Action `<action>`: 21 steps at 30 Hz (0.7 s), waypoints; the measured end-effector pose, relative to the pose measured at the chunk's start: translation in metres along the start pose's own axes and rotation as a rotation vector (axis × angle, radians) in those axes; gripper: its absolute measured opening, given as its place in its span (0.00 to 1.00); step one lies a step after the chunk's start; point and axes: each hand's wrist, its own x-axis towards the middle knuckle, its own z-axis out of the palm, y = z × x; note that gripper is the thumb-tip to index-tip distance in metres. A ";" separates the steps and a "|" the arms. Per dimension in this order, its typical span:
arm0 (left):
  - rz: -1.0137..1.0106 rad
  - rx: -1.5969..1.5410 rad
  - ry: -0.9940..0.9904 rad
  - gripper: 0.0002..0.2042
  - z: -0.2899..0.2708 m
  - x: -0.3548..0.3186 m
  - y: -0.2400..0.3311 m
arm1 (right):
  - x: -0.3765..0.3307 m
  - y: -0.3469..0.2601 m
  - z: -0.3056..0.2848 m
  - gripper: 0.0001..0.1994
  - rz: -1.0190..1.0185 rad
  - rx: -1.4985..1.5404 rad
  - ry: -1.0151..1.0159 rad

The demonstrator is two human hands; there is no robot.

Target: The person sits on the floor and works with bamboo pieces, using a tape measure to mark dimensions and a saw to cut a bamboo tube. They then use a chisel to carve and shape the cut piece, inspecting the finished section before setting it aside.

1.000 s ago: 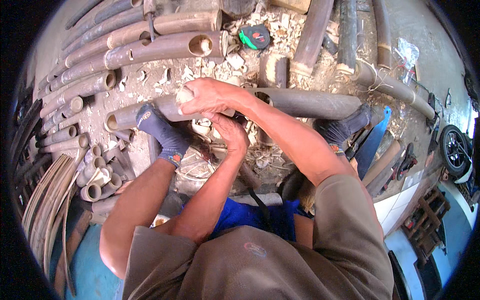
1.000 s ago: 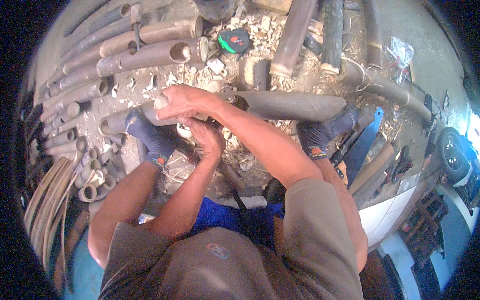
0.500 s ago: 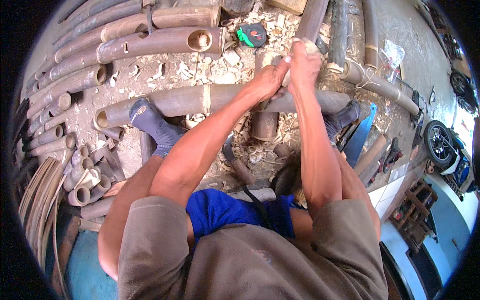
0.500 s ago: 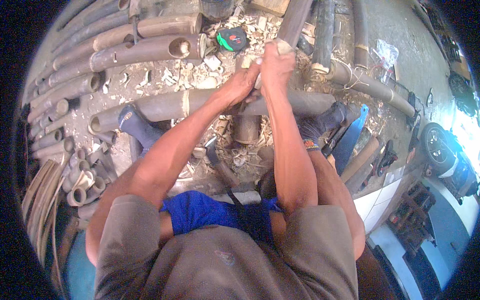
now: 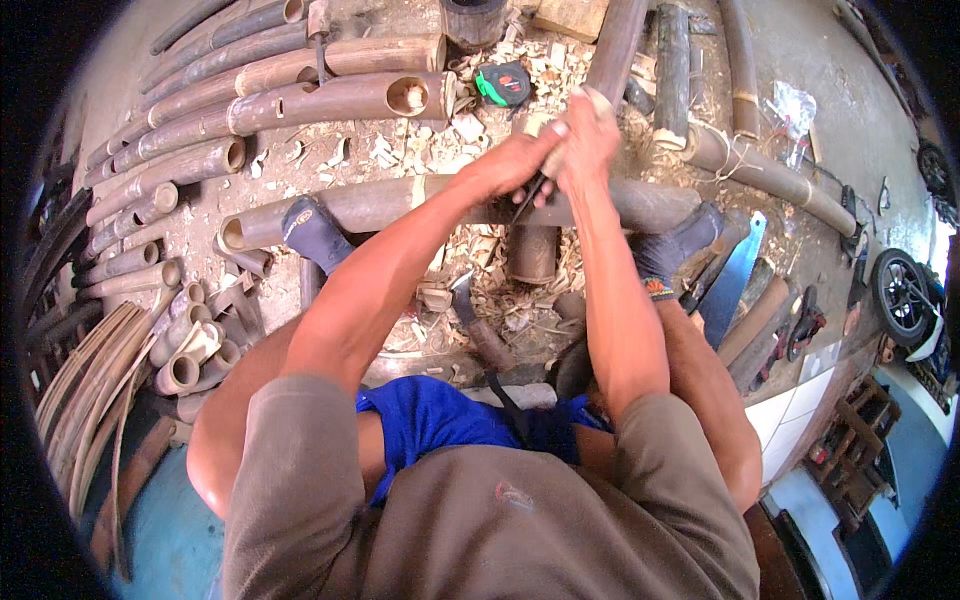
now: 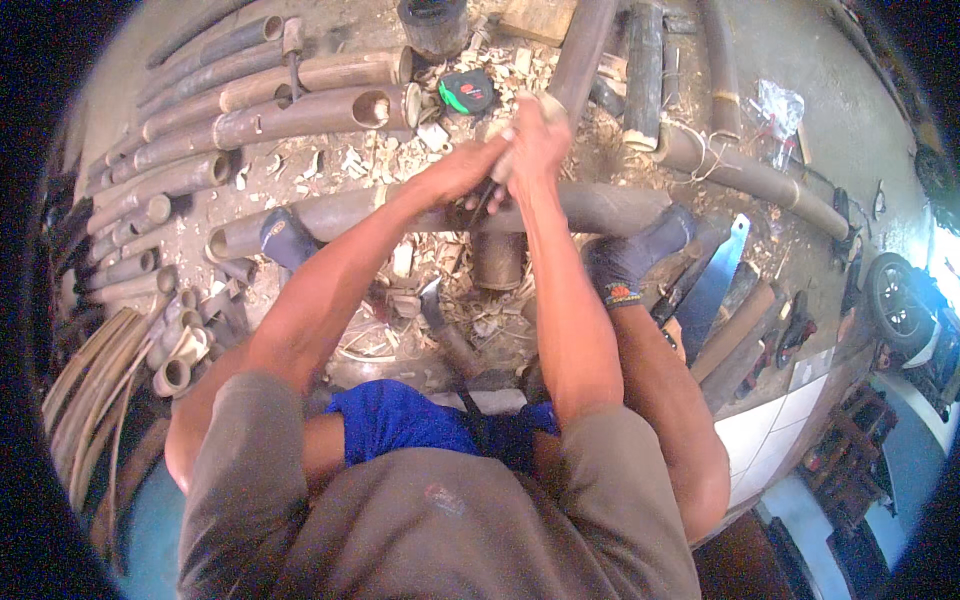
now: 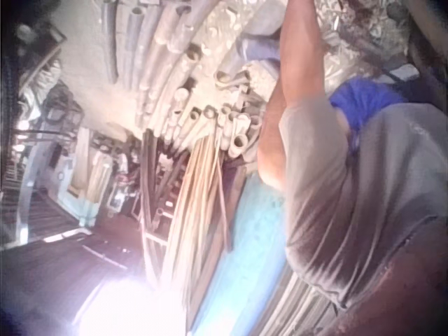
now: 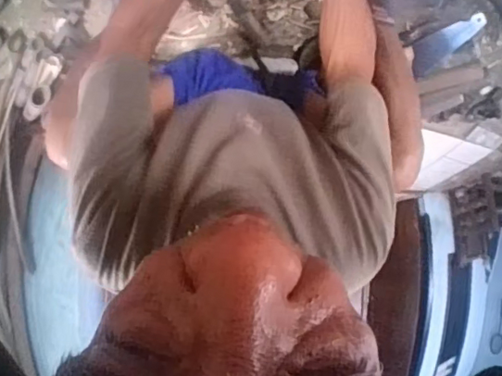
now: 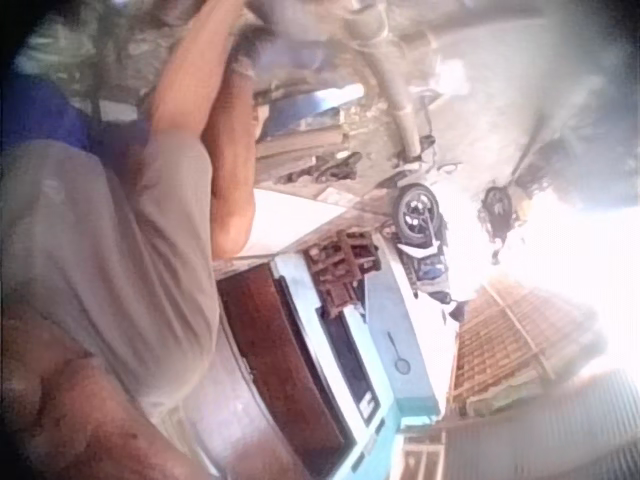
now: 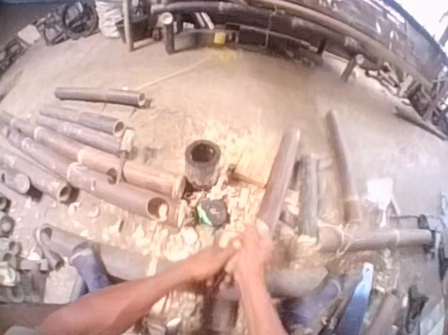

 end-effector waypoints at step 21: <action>0.269 -0.577 0.830 0.37 0.078 -0.041 -0.042 | 0.013 0.023 0.080 0.20 -0.379 -1.013 -0.966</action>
